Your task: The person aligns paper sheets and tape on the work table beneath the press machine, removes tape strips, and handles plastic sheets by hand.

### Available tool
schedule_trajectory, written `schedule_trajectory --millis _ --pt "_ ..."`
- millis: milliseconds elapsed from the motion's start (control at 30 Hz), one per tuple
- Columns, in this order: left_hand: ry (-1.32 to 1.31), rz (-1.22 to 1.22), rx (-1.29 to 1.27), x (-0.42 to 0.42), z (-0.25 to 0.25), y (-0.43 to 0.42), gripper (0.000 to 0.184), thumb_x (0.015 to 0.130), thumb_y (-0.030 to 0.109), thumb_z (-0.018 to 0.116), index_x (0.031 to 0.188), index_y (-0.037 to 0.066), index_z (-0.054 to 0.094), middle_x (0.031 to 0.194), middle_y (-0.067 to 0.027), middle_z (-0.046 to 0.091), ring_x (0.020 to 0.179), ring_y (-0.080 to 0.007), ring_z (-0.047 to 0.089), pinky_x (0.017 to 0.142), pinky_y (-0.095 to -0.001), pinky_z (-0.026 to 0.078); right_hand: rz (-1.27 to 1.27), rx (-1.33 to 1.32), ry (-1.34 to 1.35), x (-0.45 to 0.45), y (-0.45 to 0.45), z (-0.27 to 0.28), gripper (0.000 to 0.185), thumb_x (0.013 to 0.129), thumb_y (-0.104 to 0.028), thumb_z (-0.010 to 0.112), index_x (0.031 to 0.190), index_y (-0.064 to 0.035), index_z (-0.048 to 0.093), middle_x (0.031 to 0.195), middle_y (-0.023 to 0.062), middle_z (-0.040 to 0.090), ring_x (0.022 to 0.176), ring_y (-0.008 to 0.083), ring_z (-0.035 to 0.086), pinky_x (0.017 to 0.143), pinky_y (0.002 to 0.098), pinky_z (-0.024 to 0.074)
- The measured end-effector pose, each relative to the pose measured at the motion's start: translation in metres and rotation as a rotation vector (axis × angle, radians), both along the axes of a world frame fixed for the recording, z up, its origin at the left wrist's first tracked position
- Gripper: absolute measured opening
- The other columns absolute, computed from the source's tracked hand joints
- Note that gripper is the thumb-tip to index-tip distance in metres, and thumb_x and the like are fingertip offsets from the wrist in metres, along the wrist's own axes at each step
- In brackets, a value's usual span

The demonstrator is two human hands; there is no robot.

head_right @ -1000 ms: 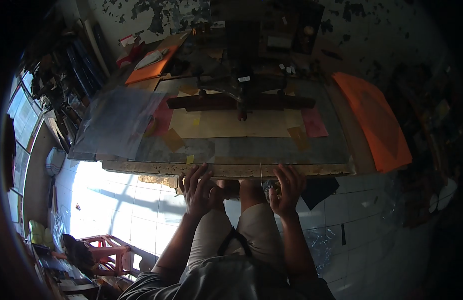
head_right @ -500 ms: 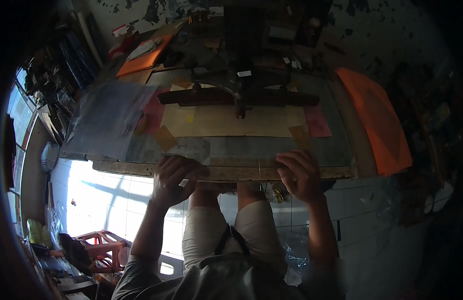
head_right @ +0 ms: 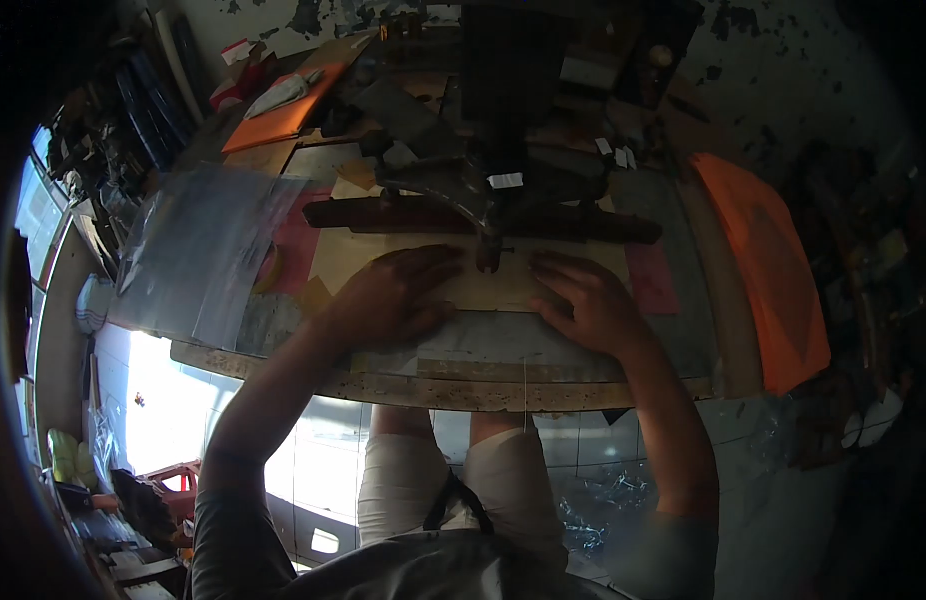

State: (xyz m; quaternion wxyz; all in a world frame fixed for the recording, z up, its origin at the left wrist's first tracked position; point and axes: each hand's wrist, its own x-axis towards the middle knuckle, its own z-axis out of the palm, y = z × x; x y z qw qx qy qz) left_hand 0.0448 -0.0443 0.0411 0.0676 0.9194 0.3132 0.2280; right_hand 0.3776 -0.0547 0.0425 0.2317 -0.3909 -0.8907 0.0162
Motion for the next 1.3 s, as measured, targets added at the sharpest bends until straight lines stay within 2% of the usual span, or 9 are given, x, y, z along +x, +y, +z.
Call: schedule_trajectory --millis 533,633,733,833,933,1033,1133,1233,1300 --pt "-0.023 0.026 -0.025 0.002 0.002 -0.004 0.045 0.098 0.031 0.068 0.130 0.000 0.068 0.146 -0.0187 0.062 0.130 -0.0369 0.063 0.109 -0.0463 0.053 0.010 -0.089 0.036 -0.005 -0.002 0.006 0.039 0.091 -0.019 0.079 0.126 -0.0045 0.074 0.141 0.0083 0.068 0.134 0.0257 0.063 0.110 0.0414 0.0528" --pt "-0.033 0.022 -0.033 0.002 0.001 -0.003 0.043 0.098 0.031 0.069 0.128 0.000 0.070 0.146 -0.0178 0.062 0.130 -0.0365 0.063 0.110 -0.0461 0.052 0.021 -0.119 0.037 -0.002 -0.002 0.003 0.046 0.089 -0.016 0.080 0.133 -0.0079 0.072 0.146 0.0075 0.066 0.137 0.0263 0.061 0.113 0.0411 0.0509" --pt "-0.034 0.019 -0.061 0.000 0.002 -0.001 0.041 0.097 0.031 0.070 0.125 0.001 0.071 0.145 -0.0166 0.063 0.130 -0.0360 0.063 0.110 -0.0461 0.052 0.036 -0.086 0.047 0.000 -0.002 0.005 0.042 0.088 -0.022 0.081 0.127 -0.0050 0.074 0.142 0.0073 0.068 0.134 0.0255 0.062 0.111 0.0410 0.0518" --pt "-0.055 0.031 -0.053 -0.003 0.004 -0.004 0.038 0.097 0.030 0.068 0.121 0.001 0.072 0.140 -0.0173 0.065 0.123 -0.0355 0.066 0.107 -0.0458 0.053 0.065 -0.090 0.021 0.000 -0.008 0.009 0.048 0.086 -0.029 0.084 0.127 -0.0059 0.074 0.143 0.0066 0.068 0.133 0.0258 0.063 0.111 0.0412 0.0505" --pt "-0.037 0.049 -0.069 -0.002 0.007 -0.005 0.038 0.095 0.028 0.072 0.124 0.003 0.072 0.141 -0.0156 0.065 0.128 -0.0359 0.064 0.108 -0.0458 0.053 0.142 -0.069 0.024 -0.001 -0.011 0.006 0.055 0.082 -0.036 0.087 0.127 -0.0064 0.074 0.142 0.0058 0.068 0.131 0.0260 0.063 0.112 0.0423 0.0488" --pt "-0.031 0.056 -0.058 -0.003 0.010 -0.004 0.036 0.095 0.027 0.072 0.123 0.004 0.073 0.138 -0.0156 0.067 0.123 -0.0359 0.067 0.104 -0.0457 0.055 0.131 -0.089 0.019 -0.004 -0.017 0.011 0.059 0.080 -0.041 0.088 0.126 -0.0064 0.075 0.141 0.0057 0.068 0.132 0.0260 0.062 0.114 0.0430 0.0474" --pt "-0.130 0.066 -0.022 -0.004 0.013 -0.004 0.031 0.096 0.030 0.070 0.110 0.003 0.077 0.118 -0.0157 0.076 0.108 -0.0341 0.073 0.096 -0.0441 0.058 0.131 -0.084 0.037 -0.005 -0.024 0.015 0.063 0.080 -0.045 0.087 0.129 -0.0068 0.073 0.140 0.0074 0.069 0.132 0.0283 0.062 0.114 0.0438 0.0471" --pt "-0.208 0.069 -0.070 -0.009 0.012 -0.003 0.022 0.093 0.022 0.075 0.105 0.004 0.078 0.104 -0.0137 0.079 0.095 -0.0328 0.076 0.085 -0.0425 0.061 0.151 -0.220 0.062 -0.023 -0.063 0.029 0.077 0.072 -0.043 0.092 0.138 -0.0101 0.069 0.147 0.0102 0.063 0.139 0.0294 0.057 0.116 0.0448 0.0451" --pt "-0.274 0.089 -0.058 -0.014 0.012 -0.001 0.018 0.093 0.021 0.075 0.100 0.004 0.078 0.097 -0.0116 0.079 0.086 -0.0305 0.077 0.077 -0.0403 0.061 0.187 -0.196 0.023 -0.049 -0.103 0.029 0.077 0.075 -0.041 0.091 0.141 -0.0108 0.066 0.152 0.0113 0.059 0.141 0.0302 0.054 0.117 0.0468 0.0436"
